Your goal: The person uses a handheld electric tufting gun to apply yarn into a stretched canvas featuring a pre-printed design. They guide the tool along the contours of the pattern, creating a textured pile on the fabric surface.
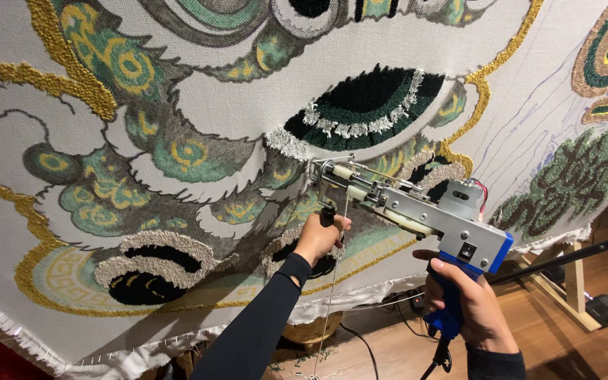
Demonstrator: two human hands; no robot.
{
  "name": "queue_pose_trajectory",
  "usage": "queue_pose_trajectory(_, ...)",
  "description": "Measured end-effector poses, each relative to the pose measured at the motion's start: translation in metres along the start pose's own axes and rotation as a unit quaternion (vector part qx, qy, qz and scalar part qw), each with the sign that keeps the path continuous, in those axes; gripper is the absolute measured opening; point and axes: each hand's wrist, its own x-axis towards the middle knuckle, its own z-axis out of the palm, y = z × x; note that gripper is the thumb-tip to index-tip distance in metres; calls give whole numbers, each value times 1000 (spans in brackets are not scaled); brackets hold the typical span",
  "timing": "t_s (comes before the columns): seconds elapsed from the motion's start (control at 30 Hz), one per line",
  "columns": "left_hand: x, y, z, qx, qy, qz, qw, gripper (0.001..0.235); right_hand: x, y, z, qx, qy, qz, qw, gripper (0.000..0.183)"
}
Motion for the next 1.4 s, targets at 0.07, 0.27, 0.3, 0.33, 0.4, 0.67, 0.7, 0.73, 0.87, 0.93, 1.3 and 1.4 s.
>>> queue_pose_trajectory(0.07, 2, -2, -1, -4, 2, 0, 1000, 25, 2, 3, -1, 0, -7, -13, 1000, 27)
queue_pose_trajectory(0.27, 11, -7, -6, -18, 7, 6, 1000, 25, 5, 1, 11, 14, 12, 4, 1000, 20)
queue_pose_trajectory(0.3, 12, -7, -6, -20, 14, 3, 1000, 26, 6, -1, 15, 24, 9, 10, 1000, 19)
queue_pose_trajectory(0.33, 14, -7, -7, -23, 22, 1, 999, 27, 6, -2, 18, 35, 6, 17, 999, 17)
queue_pose_trajectory(0.4, 18, -6, -9, -26, 36, 1, 999, 30, 6, -4, 27, 36, 7, 18, 999, 17)
queue_pose_trajectory(0.67, 33, 10, -40, 34, 59, 1, 998, 35, 17, -2, 73, 0, 31, -10, 999, 17)
queue_pose_trajectory(0.7, 35, 11, -43, 41, 66, -5, 997, 36, 19, -1, 77, -8, 35, -18, 999, 16)
queue_pose_trajectory(0.73, 37, 11, -46, 49, 73, -10, 996, 37, 20, 1, 82, -16, 39, -25, 999, 15)
queue_pose_trajectory(0.87, 40, 17, -53, 116, 87, -33, 989, 42, 25, 6, 89, -24, 36, -48, 998, 16)
queue_pose_trajectory(0.93, 40, 19, -55, 92, 83, -25, 992, 43, 26, 8, 91, -14, 41, -39, 998, 15)
queue_pose_trajectory(1.3, 43, 29, -60, 107, 91, -13, 990, 45, 31, 4, 100, -30, 64, -27, 997, 17)
queue_pose_trajectory(1.4, 45, 32, -62, 118, 91, -18, 989, 46, 33, 3, 99, -15, 51, -27, 998, 18)
